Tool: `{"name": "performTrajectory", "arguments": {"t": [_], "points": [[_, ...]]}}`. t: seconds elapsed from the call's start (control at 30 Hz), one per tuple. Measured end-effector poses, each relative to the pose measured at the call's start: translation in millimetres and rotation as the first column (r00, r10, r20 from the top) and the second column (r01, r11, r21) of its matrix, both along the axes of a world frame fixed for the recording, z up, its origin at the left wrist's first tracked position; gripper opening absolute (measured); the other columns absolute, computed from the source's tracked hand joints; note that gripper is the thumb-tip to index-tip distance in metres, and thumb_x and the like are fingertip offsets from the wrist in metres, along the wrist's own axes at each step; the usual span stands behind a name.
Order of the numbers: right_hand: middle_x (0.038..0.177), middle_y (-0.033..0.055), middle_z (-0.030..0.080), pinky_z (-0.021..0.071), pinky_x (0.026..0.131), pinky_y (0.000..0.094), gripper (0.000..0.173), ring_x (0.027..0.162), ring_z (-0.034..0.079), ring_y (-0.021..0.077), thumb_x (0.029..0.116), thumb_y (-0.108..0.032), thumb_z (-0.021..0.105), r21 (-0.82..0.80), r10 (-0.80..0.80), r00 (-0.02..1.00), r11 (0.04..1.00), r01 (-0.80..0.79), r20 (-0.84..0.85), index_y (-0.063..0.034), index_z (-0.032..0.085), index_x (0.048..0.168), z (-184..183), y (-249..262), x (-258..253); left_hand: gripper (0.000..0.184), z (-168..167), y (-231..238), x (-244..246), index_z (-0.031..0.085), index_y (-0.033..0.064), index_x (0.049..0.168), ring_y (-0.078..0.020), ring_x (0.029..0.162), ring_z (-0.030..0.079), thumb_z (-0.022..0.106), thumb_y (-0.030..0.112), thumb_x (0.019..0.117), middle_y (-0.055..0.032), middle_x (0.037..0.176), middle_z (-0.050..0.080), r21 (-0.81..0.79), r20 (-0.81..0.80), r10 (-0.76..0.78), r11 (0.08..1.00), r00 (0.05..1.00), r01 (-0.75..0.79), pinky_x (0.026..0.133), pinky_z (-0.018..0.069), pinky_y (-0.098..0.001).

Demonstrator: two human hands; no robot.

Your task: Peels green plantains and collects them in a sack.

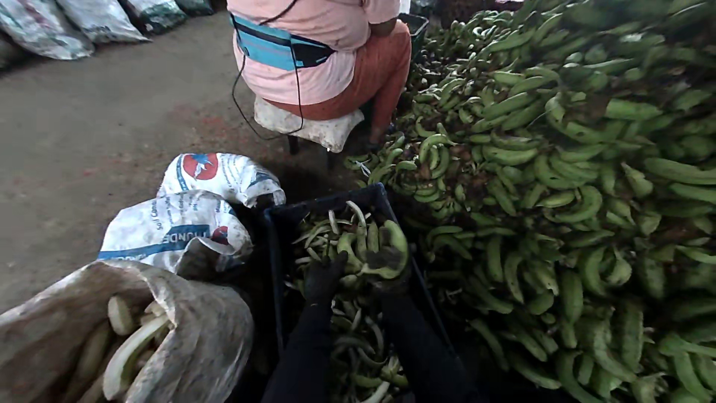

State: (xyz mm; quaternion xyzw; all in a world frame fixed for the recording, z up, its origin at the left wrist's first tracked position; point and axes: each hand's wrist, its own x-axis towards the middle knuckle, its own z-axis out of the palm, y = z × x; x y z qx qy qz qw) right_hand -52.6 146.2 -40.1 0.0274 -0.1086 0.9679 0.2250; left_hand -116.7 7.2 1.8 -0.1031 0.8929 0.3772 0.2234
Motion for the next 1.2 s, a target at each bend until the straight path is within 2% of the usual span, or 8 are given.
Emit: {"name": "performTrajectory", "arguments": {"t": [0.1,0.27,0.47,0.6,0.73,0.87,0.97,1.2], "points": [[0.073,-0.0036,0.064,0.056,0.065,0.0332,0.058,0.063,0.062,0.011,0.0861,-0.069,0.06,-0.051,0.156,0.969,0.984,-0.168,-0.191,-0.0164,0.071,0.107,4,-4,9,0.084,-1,0,-2,0.058,0.0045,0.137,-0.0381,0.119,0.063,0.059,0.073,0.0896,-0.0224,0.128,0.065,0.015,0.043,-0.003,1.0,0.999,0.002,0.1,0.0501,-0.0608],[0.078,0.0064,0.065,0.0554,0.051,0.0287,0.042,0.057,0.062,0.0138,0.1085,-0.042,0.037,0.244,0.221,0.827,0.888,-0.39,0.517,-0.0072,0.057,0.12,74,-6,47,0.076,44,-11,14,0.051,-0.0001,0.145,-0.042,0.131,0.055,0.059,0.059,0.0977,-0.0272,0.139,0.057,0.016,-0.037,-0.047,0.999,0.998,0.048,0.109,0.0423,-0.061],[0.081,0.0026,0.065,0.0554,0.055,0.0263,0.032,0.062,0.062,0.0105,0.1082,-0.036,0.044,0.312,0.367,0.627,0.631,-0.71,0.687,-0.0091,0.06,0.116,118,-25,90,0.036,90,-34,72,0.063,0.0061,0.126,-0.0111,0.062,0.06,0.053,0.035,0.1065,-0.0045,0.086,0.066,0.677,-0.109,0.04,0.734,0.993,0.045,0.054,0.0543,-0.0294],[0.098,0.0032,0.065,0.055,0.073,0.0242,0.028,0.081,0.062,0.0069,0.1073,-0.024,0.049,0.527,0.158,0.706,0.558,-0.641,0.69,-0.0041,0.06,0.124,158,-36,119,0.035,115,-53,107,0.058,0.0019,0.134,-0.0087,0.083,0.066,0.056,0.019,0.1039,-0.006,0.107,0.069,0.688,-0.287,0.0,0.696,0.958,0.207,0.071,0.0579,-0.0276],[0.135,0.0169,0.063,0.0491,0.106,0.0457,0.056,0.122,0.062,0.0247,0.0985,-0.031,0.065,0.885,-0.252,0.866,-0.068,-0.462,0.433,-0.0049,0.052,0.146,178,-29,140,0.034,147,-55,148,0.06,0.0006,0.129,-0.0052,0.081,0.064,0.063,0.019,0.101,-0.0055,0.103,0.068,0.578,-0.443,0.051,0.779,0.895,0.242,0.072,0.0581,-0.026],[0.136,0.0153,0.061,0.0504,0.098,0.0591,0.061,0.12,0.062,0.034,0.0948,-0.035,0.067,0.718,-0.343,0.872,-0.5,-0.485,0.35,-0.0146,0.049,0.15,204,-35,162,0.035,169,-44,184,0.06,-0.0007,0.128,-0.008,0.082,0.065,0.064,0.019,0.0993,-0.0082,0.103,0.068,0.511,-0.56,-0.003,0.786,0.829,0.348,0.073,0.0578,-0.0286],[0.132,0.0189,0.063,0.0492,0.1,0.0584,0.055,0.119,0.062,0.0352,0.0971,-0.032,0.067,0.749,-0.359,0.842,-0.399,-0.529,0.403,-0.0101,0.052,0.146,222,-25,179,0.045,184,-45,201,0.054,0.0027,0.14,-0.0126,0.091,0.066,0.057,0.029,0.1033,-0.0118,0.115,0.066,0.467,-0.566,-0.055,0.801,0.822,0.375,0.079,0.0583,-0.0335],[0.122,0.0074,0.067,0.0574,0.086,0.0363,0.05,0.102,0.066,0.0157,0.1006,-0.03,0.063,0.855,-0.398,0.789,0.429,-0.29,0.467,-0.0153,0.049,0.146,231,25,206,0.04,194,-58,230,0.053,0.0006,0.139,-0.0133,0.079,0.064,0.04,0.025,0.1105,-0.0095,0.099,0.066,0.457,-0.487,-0.116,0.811,0.866,0.366,0.071,0.0572,-0.0325]]}}
